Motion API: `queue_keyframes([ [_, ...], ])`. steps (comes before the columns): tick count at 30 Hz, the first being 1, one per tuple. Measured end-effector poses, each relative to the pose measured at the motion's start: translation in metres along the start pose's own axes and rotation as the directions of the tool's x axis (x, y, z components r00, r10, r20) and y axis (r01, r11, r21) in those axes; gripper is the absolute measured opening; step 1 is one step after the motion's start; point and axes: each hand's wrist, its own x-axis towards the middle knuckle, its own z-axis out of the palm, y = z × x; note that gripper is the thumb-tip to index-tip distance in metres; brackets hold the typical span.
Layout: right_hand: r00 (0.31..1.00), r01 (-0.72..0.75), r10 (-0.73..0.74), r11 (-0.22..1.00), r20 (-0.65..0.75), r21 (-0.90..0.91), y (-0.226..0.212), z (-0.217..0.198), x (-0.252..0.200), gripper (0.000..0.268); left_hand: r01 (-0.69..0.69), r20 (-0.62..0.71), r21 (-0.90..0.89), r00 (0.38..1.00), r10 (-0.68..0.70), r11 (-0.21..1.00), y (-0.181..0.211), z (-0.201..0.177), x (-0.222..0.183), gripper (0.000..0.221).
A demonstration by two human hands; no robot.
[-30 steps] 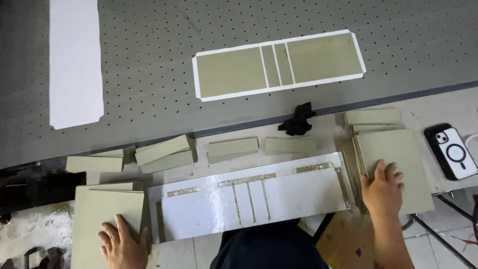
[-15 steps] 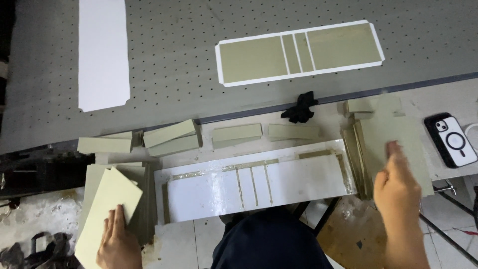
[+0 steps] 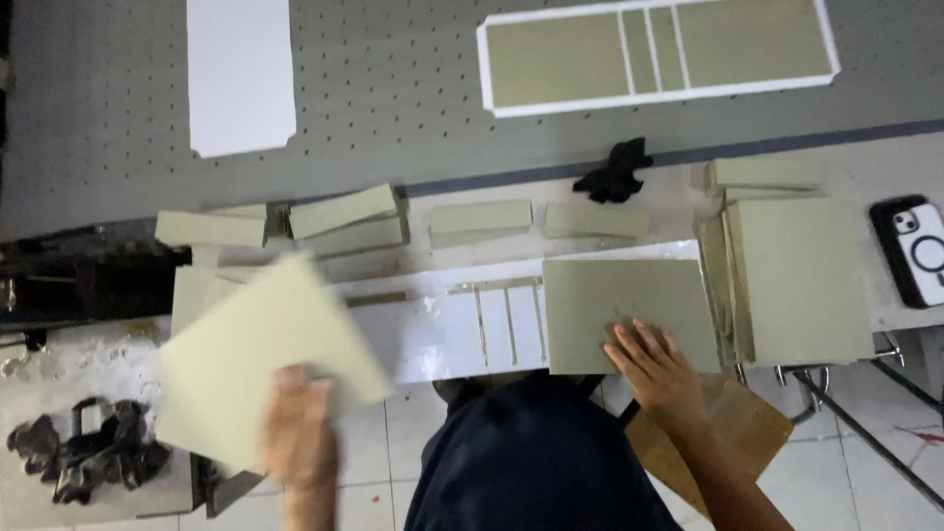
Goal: The person assembles cardboard structures by applying pieces onto an adhesive surface. The person repeatedly presses flat cardboard panels and smaller strips onto a sticky template, then places a large red cover over the assembled structure, smoothing it down by hand.
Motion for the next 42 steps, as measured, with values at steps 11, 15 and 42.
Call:
queue_keyframes([
  [11,0.999,0.038,-0.034,0.991,-0.035,0.125,-0.013,0.041,-0.046,0.068,-0.855,-0.340,-0.094,0.509,0.791,0.510,0.181,-0.022,-0.035,0.036],
  [15,0.999,0.018,-0.026,0.982,0.041,0.187,-0.013,0.055,-0.057,0.070,-0.778,-0.284,-0.108,0.621,0.731,0.619,0.159,-0.006,-0.028,0.040],
  [42,0.987,-0.154,0.160,0.961,-0.007,0.228,-0.017,0.058,-0.026,0.031,-0.706,-0.287,-0.266,0.708,0.645,0.657,0.135,0.038,0.004,0.049],
])
